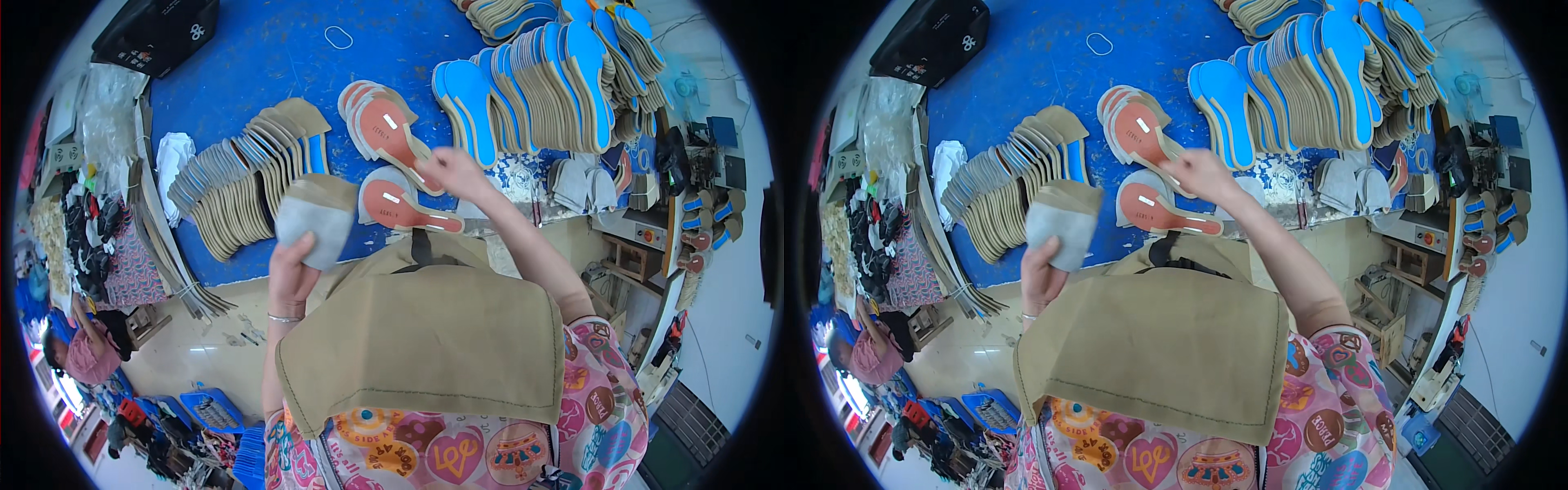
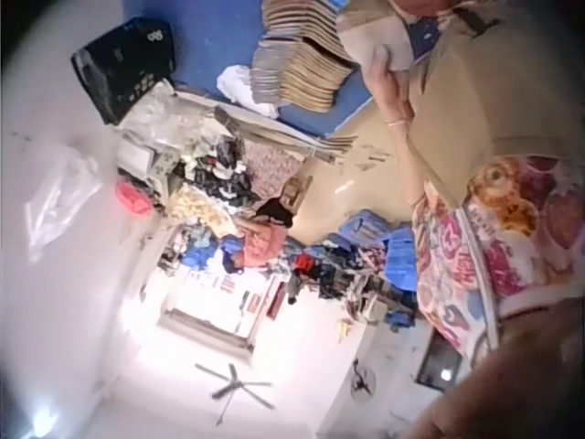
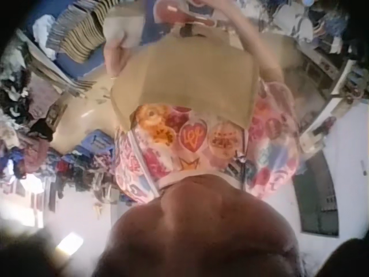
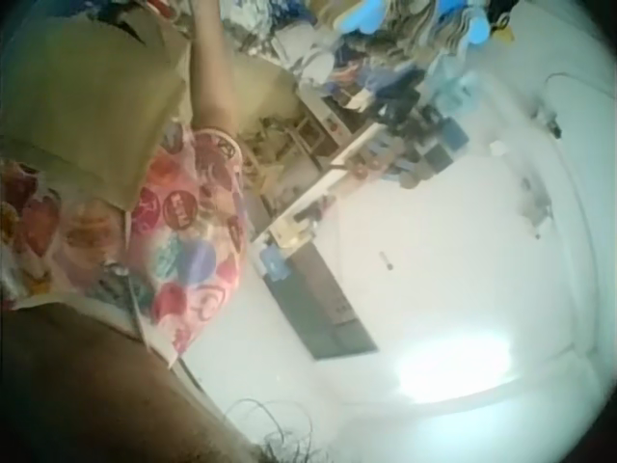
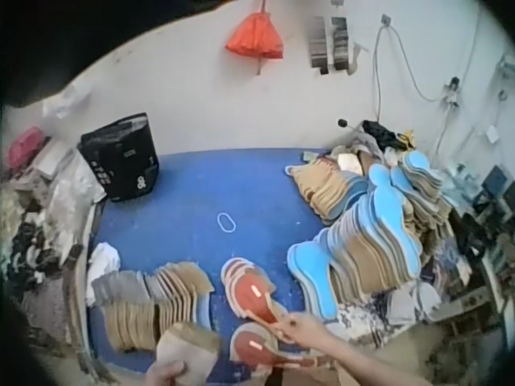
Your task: The person attaches fabric toe pads to shoe insoles by hand, aligning and pressing the components together before stacking them.
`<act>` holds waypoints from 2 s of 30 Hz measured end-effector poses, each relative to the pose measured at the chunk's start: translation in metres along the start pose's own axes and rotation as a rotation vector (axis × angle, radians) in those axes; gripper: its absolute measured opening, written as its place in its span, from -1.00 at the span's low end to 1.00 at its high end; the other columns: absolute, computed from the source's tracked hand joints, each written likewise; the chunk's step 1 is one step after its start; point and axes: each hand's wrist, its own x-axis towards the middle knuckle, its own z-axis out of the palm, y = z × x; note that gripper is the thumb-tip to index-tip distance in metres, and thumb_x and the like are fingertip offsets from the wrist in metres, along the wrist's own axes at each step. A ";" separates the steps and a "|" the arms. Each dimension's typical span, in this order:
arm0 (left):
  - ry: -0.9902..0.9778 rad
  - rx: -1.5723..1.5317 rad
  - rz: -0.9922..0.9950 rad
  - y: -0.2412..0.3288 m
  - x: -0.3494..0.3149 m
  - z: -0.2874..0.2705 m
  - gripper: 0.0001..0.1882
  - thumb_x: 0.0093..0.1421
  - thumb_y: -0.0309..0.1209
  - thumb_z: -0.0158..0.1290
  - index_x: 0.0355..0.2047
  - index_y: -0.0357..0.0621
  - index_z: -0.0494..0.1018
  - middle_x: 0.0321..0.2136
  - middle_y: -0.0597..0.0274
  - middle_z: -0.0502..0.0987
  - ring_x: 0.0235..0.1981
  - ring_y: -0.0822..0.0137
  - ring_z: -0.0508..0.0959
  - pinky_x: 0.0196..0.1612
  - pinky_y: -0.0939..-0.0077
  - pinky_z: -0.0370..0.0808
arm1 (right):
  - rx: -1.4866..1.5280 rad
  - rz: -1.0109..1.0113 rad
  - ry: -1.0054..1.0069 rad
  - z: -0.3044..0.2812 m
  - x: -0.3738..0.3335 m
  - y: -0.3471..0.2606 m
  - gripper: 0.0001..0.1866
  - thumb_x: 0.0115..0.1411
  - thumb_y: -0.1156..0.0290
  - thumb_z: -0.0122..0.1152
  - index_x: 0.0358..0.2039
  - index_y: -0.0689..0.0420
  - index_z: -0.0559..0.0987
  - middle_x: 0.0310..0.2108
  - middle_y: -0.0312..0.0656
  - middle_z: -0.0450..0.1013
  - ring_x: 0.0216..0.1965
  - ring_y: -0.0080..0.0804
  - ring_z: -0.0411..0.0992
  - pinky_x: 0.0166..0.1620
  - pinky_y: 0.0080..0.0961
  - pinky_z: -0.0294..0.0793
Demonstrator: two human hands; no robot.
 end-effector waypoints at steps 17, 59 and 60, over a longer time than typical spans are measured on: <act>0.014 -0.375 -0.154 -0.103 0.078 -0.080 -0.50 0.22 -0.23 -0.23 0.14 -0.08 0.03 0.10 0.05 0.19 0.10 -0.01 0.21 0.09 -0.09 0.15 | -0.322 -0.196 0.269 0.066 -0.025 0.113 -0.77 -0.09 0.20 0.24 -0.52 0.08 0.52 -0.48 -0.19 0.37 -0.29 -0.20 0.34 -0.20 -0.29 0.26; -0.554 -0.433 0.170 -0.002 0.013 0.036 -0.55 0.25 -0.33 -0.31 0.12 -0.23 0.06 0.10 0.06 0.18 0.11 0.10 0.21 0.15 0.14 0.13 | 0.329 -0.507 -0.372 0.044 -0.056 -0.064 -0.72 0.10 0.24 0.15 -0.52 0.23 0.43 -0.68 -0.40 0.25 -0.56 -0.76 0.15 -0.53 -0.67 0.17; -0.542 -0.440 0.167 -0.001 0.012 0.035 -0.55 0.25 -0.32 -0.32 0.12 -0.23 0.06 0.10 0.06 0.18 0.11 0.10 0.21 0.15 0.13 0.12 | 0.341 -0.511 -0.377 0.044 -0.056 -0.065 -0.72 0.10 0.24 0.15 -0.52 0.23 0.43 -0.68 -0.40 0.25 -0.56 -0.76 0.15 -0.53 -0.67 0.16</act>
